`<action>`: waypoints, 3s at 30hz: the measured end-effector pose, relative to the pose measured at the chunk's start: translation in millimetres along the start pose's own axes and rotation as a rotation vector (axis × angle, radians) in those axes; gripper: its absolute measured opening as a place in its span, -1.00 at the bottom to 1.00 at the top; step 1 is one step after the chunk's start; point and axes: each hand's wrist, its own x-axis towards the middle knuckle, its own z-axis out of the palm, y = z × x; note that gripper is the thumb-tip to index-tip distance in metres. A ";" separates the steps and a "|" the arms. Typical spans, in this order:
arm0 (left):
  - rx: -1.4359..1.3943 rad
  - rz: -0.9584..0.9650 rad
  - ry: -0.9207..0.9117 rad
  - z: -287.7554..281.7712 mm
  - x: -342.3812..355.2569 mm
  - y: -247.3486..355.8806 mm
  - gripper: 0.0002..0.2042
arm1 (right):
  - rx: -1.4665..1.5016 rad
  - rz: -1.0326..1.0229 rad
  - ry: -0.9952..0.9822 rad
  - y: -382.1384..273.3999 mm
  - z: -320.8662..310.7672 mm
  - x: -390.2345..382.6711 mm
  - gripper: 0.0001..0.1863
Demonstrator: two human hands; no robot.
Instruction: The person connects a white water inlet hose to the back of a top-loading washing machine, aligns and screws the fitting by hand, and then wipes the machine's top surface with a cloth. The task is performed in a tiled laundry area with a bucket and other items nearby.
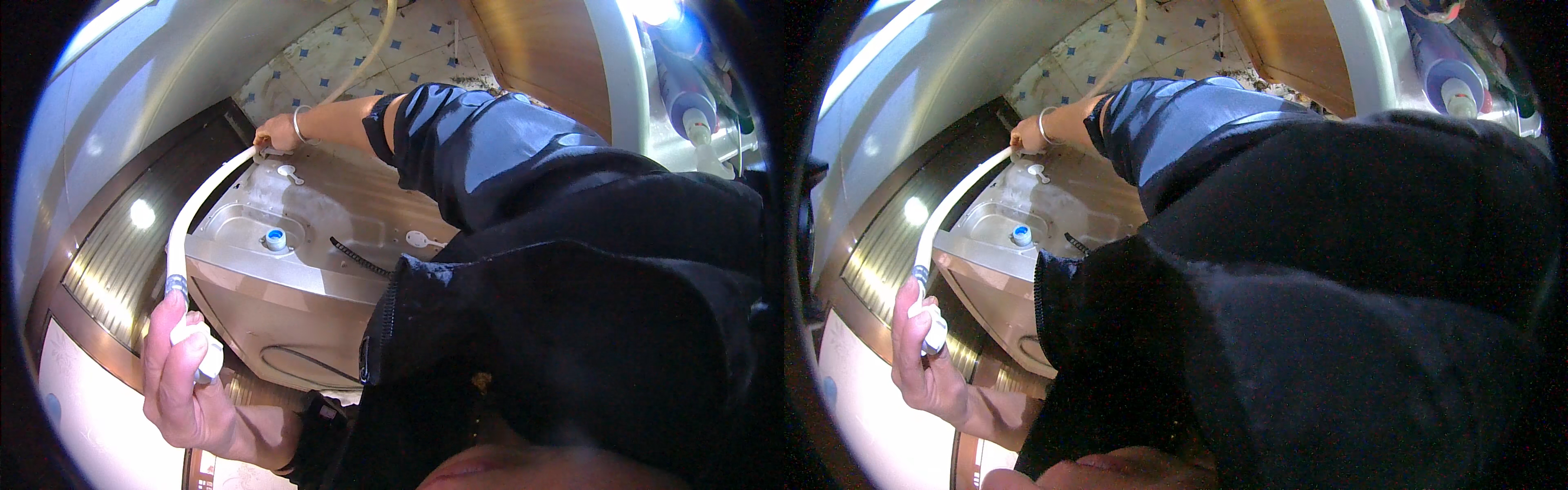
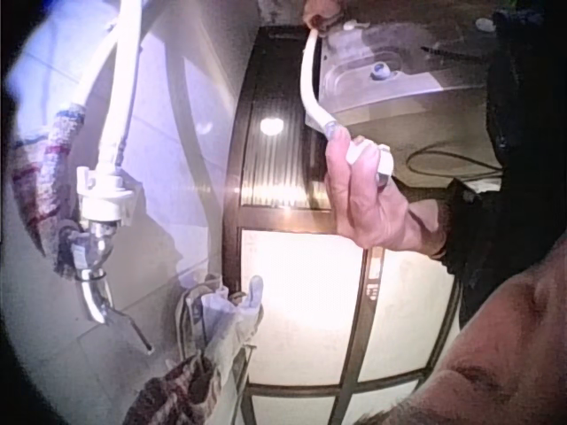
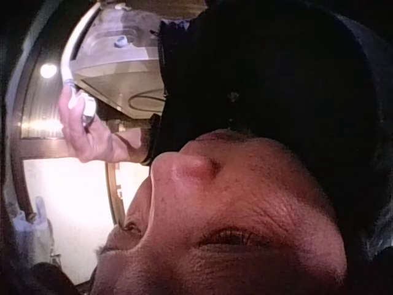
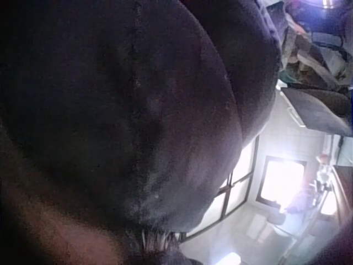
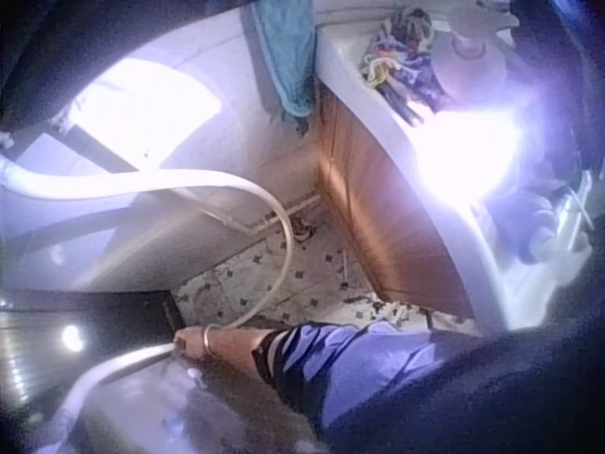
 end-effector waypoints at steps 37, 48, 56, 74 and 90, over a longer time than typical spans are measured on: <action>0.089 -0.399 -0.637 89.7 57.6 -72.1 -0.77 | 0.658 -0.113 0.174 -62.2 -35.1 -81.1 -0.67; 0.051 -0.378 -0.610 90.3 52.1 -78.7 -0.76 | 0.959 -0.164 -0.084 -98.5 -36.4 -126.6 -0.52; 0.145 -0.413 -0.656 78.6 50.2 -73.2 -0.75 | 0.331 -0.519 0.025 -107.4 -53.0 -114.0 -0.30; 0.243 -0.212 0.170 89.6 -21.1 -79.8 -0.82 | -0.073 -0.784 0.190 -104.2 -26.6 -137.6 -0.60; 0.290 -0.163 0.139 94.6 -16.5 -81.6 -0.83 | -0.037 -0.798 0.163 -109.2 -20.7 -136.3 -0.68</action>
